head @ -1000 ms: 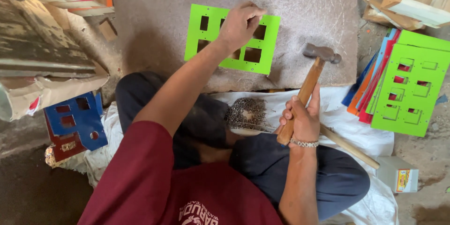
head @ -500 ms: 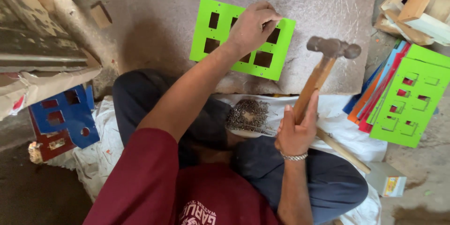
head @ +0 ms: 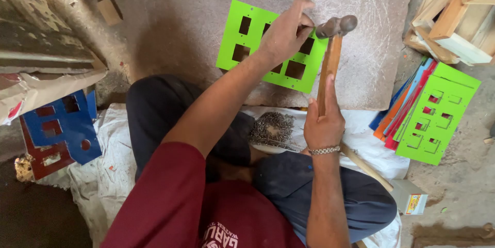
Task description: The person sits on the floor and uses a hammer to drive nails into green plastic templates placed over wooden box frames. They repeatedly pick up nails, position them, and hammer them in, then flip the frames to continue nailing.
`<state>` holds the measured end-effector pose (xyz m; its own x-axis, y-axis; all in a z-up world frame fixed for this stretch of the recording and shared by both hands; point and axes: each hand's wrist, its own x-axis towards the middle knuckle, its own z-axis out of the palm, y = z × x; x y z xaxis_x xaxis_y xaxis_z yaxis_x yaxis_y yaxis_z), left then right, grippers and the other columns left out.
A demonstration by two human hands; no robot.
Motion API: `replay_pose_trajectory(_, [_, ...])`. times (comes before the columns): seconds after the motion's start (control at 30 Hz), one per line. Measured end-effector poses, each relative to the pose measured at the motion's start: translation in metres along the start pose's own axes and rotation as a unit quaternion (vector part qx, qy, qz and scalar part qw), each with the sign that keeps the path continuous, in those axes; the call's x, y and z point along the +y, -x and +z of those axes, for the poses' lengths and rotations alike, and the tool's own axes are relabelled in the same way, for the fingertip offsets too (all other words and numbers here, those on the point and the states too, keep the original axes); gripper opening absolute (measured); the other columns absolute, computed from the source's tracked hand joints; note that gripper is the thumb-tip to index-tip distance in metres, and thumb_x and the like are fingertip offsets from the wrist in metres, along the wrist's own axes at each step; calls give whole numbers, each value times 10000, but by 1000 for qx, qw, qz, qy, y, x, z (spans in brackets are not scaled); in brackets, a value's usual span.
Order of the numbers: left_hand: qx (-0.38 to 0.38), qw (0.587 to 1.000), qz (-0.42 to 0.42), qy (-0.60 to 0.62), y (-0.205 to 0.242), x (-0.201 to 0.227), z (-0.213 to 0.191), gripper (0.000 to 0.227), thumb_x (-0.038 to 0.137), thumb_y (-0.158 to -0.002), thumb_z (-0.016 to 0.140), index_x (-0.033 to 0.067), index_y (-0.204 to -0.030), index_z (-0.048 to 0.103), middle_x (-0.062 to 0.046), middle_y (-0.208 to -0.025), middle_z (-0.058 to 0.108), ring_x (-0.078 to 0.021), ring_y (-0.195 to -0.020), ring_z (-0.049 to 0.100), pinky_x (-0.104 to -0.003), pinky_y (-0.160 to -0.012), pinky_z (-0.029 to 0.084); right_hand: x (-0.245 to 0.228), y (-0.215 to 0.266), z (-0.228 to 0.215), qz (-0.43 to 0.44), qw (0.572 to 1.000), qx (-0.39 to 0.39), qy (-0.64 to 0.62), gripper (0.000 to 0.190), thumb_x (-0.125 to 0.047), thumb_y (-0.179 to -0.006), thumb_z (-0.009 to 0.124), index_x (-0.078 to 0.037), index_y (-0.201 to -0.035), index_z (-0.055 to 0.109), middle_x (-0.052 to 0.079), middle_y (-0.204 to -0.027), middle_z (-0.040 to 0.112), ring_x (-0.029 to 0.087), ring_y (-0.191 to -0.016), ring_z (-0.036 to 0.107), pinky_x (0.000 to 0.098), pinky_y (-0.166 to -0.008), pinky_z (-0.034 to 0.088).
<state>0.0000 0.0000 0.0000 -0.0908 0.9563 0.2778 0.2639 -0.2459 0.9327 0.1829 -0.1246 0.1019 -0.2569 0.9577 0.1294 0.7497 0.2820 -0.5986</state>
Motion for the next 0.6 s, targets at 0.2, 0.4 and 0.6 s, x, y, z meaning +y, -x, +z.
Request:
replay_pose_trajectory(0.2, [8,1000,-17,2,3,-1,-2,513,-8,-922,718,58,-1292,369,-86,-898,772,-258,-845,761,-360,-748,577,0,-4,5,36,999,-12,27,638,-15,-988,659,-37,-1582,428,212,-1499,571,373,-1313,623,416,-1049,534])
replay_pose_trajectory(0.4, [-3,999,-37,-8,-1,-7,2,494,7,-948,705,66,-1276,341,-81,-914,779,-243,-875,787,-343,-794,607,-1,-5,1,-21,999,20,17,652,0,-1007,651,-62,-1603,394,255,-1503,568,395,-1298,652,428,-1039,555])
replay_pose_trajectory(0.6, [12,999,-31,-5,-4,-5,3,521,-7,-912,716,47,-1273,345,-91,-935,794,-266,-904,780,-357,-782,590,0,-4,1,90,993,-34,62,659,-35,-992,658,-88,-1605,421,222,-1283,674,384,-1119,701,443,-937,567])
